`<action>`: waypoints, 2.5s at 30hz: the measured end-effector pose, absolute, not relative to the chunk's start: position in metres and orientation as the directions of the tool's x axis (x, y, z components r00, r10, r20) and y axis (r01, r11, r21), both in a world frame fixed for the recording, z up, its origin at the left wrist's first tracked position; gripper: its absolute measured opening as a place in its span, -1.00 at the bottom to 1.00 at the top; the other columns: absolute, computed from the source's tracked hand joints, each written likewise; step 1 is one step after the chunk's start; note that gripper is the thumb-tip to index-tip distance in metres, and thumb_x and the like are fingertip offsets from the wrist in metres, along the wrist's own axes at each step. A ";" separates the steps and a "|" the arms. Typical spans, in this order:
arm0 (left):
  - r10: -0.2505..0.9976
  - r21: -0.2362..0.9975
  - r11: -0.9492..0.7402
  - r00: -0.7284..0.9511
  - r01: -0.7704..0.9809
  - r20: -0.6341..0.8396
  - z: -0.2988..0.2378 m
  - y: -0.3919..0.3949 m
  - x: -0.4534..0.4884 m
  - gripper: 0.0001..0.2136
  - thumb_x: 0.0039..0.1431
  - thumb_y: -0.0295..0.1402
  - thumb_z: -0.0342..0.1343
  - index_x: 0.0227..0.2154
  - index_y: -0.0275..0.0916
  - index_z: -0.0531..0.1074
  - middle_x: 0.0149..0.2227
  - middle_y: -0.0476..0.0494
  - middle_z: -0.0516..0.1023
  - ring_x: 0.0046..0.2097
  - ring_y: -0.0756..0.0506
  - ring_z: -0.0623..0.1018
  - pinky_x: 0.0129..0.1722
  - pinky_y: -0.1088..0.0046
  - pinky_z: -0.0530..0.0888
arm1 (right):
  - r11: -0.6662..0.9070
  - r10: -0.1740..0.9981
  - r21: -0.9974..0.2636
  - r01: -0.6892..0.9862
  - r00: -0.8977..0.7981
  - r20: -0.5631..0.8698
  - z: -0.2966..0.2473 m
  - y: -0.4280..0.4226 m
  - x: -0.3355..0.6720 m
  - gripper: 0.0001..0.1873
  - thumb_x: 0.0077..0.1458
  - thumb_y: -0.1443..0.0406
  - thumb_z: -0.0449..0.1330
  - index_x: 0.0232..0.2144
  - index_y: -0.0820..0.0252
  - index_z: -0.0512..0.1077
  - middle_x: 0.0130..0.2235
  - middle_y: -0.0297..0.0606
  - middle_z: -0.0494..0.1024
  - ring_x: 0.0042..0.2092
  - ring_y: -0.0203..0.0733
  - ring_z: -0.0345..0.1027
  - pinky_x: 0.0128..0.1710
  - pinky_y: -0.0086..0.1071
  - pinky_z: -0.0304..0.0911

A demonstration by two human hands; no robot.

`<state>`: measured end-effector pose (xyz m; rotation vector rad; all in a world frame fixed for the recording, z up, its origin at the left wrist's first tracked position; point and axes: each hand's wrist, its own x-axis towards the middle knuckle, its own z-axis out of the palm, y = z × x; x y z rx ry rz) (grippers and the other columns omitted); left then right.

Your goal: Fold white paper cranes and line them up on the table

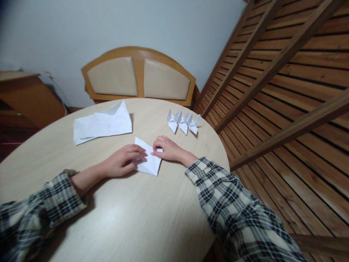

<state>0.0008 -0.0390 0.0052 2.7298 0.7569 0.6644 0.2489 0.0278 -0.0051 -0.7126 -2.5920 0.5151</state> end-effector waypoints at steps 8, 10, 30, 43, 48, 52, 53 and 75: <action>0.531 0.355 -0.839 0.762 0.412 0.370 0.008 -0.039 0.004 -0.73 0.21 -0.10 0.19 -0.26 -0.23 0.49 -0.16 -0.24 0.57 -0.09 -0.21 0.52 -0.03 0.20 0.42 | 0.816 0.531 -0.437 0.379 -0.790 0.307 -0.007 0.029 0.249 -0.80 0.20 0.19 0.24 -0.38 0.20 0.41 -0.32 -0.27 0.37 -0.21 -0.15 0.24 -0.11 -0.26 0.16; 0.545 0.363 -0.830 0.756 0.424 0.364 0.009 -0.040 0.004 -0.73 0.20 -0.09 0.19 -0.28 -0.23 0.48 -0.19 -0.23 0.57 -0.12 -0.19 0.51 -0.07 0.23 0.42 | 0.812 0.537 -0.440 0.384 -0.787 0.304 -0.007 0.029 0.250 -0.79 0.20 0.19 0.25 -0.38 0.20 0.41 -0.32 -0.26 0.37 -0.20 -0.15 0.24 -0.11 -0.26 0.16; 0.571 0.287 -0.819 0.755 0.496 0.324 0.006 -0.040 0.002 -0.87 0.24 -0.28 0.04 -0.29 -0.22 0.40 -0.28 -0.17 0.47 -0.18 -0.18 0.43 -0.15 0.24 0.39 | 0.801 0.545 -0.460 0.383 -0.784 0.298 -0.003 0.027 0.247 -0.57 0.33 0.01 0.01 -0.41 0.17 0.38 -0.34 -0.25 0.36 -0.22 -0.15 0.24 -0.11 -0.23 0.16; 0.617 0.181 -0.779 0.681 0.600 0.396 0.004 -0.038 0.001 -0.87 0.31 -0.31 -0.01 -0.27 -0.22 0.41 -0.24 -0.22 0.54 -0.17 -0.20 0.46 -0.15 0.21 0.44 | 0.771 0.587 -0.487 0.410 -0.755 0.292 -0.003 0.029 0.249 -0.57 0.38 0.09 -0.07 -0.39 0.17 0.42 -0.30 -0.21 0.38 -0.16 -0.14 0.25 -0.03 -0.20 0.18; 0.657 0.252 -0.745 0.616 0.617 0.435 0.002 -0.036 0.000 -0.88 0.31 -0.36 -0.02 -0.19 -0.22 0.38 -0.17 -0.24 0.56 -0.09 -0.20 0.51 -0.10 0.19 0.49 | 0.760 0.605 -0.524 0.384 -0.712 0.356 -0.002 0.026 0.248 -0.63 0.35 0.17 -0.02 -0.41 0.18 0.44 -0.13 -0.13 0.41 -0.06 -0.13 0.29 0.04 -0.19 0.20; 0.709 0.299 -0.697 0.565 0.652 0.422 -0.003 -0.035 -0.001 -0.85 0.37 -0.32 -0.09 -0.18 -0.21 0.35 -0.15 -0.26 0.55 -0.09 -0.19 0.54 -0.09 0.19 0.51 | 0.778 0.582 -0.511 0.364 -0.723 0.372 -0.004 0.029 0.248 -0.60 0.37 0.23 -0.09 -0.46 0.16 0.38 -0.20 -0.15 0.52 -0.08 -0.11 0.34 0.06 -0.14 0.19; 0.719 0.301 -0.686 0.553 0.663 0.421 -0.004 -0.035 -0.001 -0.85 0.38 -0.31 -0.11 -0.18 -0.21 0.34 -0.17 -0.25 0.55 -0.11 -0.19 0.55 -0.11 0.19 0.51 | 0.778 0.584 -0.509 0.368 -0.722 0.372 -0.004 0.029 0.248 -0.60 0.38 0.23 -0.10 -0.46 0.16 0.38 -0.23 -0.15 0.54 -0.09 -0.11 0.35 0.05 -0.14 0.19; 0.886 0.470 -0.451 0.318 0.758 0.337 -0.008 -0.033 0.000 -0.84 0.36 -0.22 -0.17 -0.21 -0.17 0.19 -0.39 -0.12 0.47 -0.40 -0.13 0.46 -0.36 0.33 0.35 | 0.809 0.578 -0.377 0.450 -0.722 0.380 -0.007 0.028 0.247 -0.77 0.27 0.20 0.12 -0.28 0.18 0.52 -0.19 -0.16 0.60 -0.09 -0.10 0.39 0.01 -0.20 0.23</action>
